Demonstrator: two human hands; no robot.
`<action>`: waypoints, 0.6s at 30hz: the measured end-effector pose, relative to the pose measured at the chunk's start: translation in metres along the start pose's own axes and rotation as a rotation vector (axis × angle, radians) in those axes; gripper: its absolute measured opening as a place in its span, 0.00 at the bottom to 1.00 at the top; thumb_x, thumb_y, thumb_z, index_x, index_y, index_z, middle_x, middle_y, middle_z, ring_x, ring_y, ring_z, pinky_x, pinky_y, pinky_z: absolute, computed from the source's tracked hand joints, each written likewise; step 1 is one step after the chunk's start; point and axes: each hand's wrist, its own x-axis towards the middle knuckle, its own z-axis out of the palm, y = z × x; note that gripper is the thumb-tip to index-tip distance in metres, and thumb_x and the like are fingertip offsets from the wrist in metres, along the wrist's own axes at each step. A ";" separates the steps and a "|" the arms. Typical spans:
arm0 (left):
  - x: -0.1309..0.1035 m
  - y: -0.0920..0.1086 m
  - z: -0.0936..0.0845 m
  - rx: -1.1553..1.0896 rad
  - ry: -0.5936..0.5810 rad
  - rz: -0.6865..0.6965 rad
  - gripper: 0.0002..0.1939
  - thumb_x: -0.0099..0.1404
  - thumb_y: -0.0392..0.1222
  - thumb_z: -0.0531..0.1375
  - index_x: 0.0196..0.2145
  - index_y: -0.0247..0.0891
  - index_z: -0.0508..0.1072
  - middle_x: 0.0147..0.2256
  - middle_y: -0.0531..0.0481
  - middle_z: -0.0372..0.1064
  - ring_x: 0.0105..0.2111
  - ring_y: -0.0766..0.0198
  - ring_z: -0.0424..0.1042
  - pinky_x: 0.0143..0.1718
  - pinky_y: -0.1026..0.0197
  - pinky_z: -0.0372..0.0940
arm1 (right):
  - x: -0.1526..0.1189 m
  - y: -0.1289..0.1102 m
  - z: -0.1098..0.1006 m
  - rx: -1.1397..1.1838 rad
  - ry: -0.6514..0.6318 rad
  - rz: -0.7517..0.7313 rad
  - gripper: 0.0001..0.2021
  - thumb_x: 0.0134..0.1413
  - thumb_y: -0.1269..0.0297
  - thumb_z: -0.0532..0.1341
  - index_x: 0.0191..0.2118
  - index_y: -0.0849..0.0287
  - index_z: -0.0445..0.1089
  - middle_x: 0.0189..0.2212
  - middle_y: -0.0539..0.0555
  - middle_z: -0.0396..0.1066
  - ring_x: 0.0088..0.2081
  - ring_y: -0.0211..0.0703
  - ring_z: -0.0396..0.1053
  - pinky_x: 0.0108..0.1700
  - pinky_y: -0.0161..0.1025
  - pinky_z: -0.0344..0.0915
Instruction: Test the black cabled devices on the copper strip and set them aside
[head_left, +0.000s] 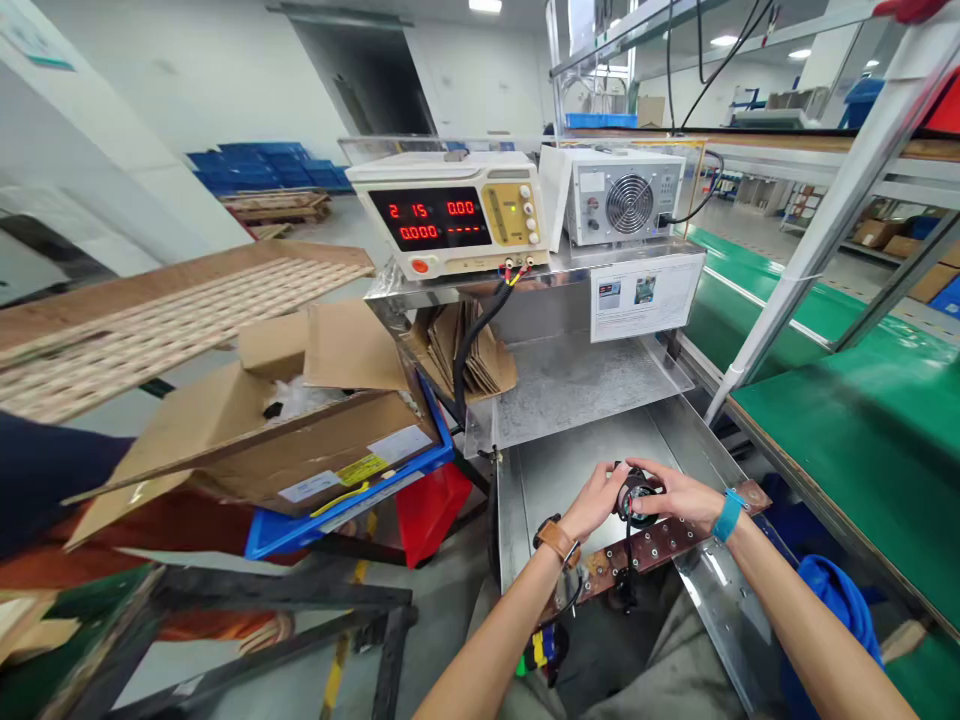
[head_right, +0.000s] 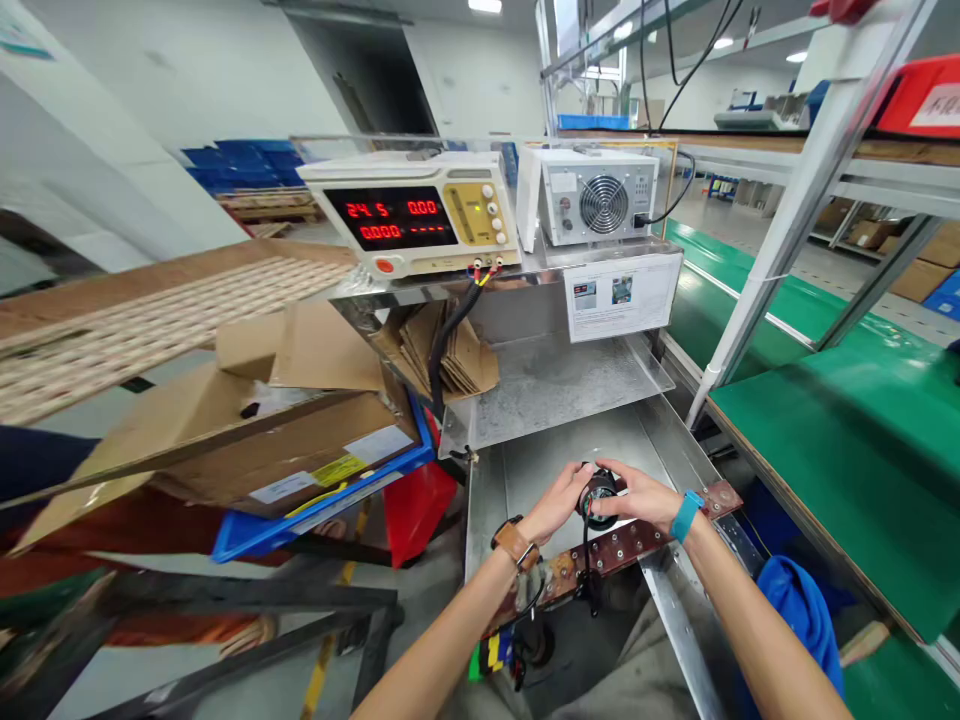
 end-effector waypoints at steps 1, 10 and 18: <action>0.000 0.000 0.000 0.001 0.003 -0.011 0.30 0.64 0.66 0.53 0.45 0.33 0.68 0.38 0.46 0.70 0.39 0.58 0.67 0.41 0.59 0.60 | 0.000 0.001 0.002 0.071 -0.019 0.023 0.42 0.40 0.62 0.75 0.62 0.57 0.60 0.46 0.56 0.71 0.43 0.47 0.70 0.40 0.37 0.67; 0.000 -0.012 -0.009 -0.219 -0.032 -0.076 0.33 0.60 0.72 0.53 0.40 0.36 0.65 0.33 0.48 0.68 0.31 0.62 0.68 0.31 0.61 0.62 | 0.003 0.016 0.015 0.340 0.028 -0.038 0.35 0.40 0.67 0.75 0.56 0.60 0.64 0.46 0.57 0.71 0.43 0.47 0.70 0.44 0.39 0.65; -0.003 -0.013 -0.015 -0.382 -0.026 -0.081 0.32 0.58 0.70 0.57 0.40 0.35 0.64 0.33 0.48 0.70 0.30 0.62 0.71 0.33 0.60 0.64 | 0.011 0.018 0.015 0.271 -0.006 -0.091 0.38 0.35 0.73 0.75 0.56 0.56 0.66 0.50 0.54 0.69 0.47 0.46 0.68 0.47 0.37 0.64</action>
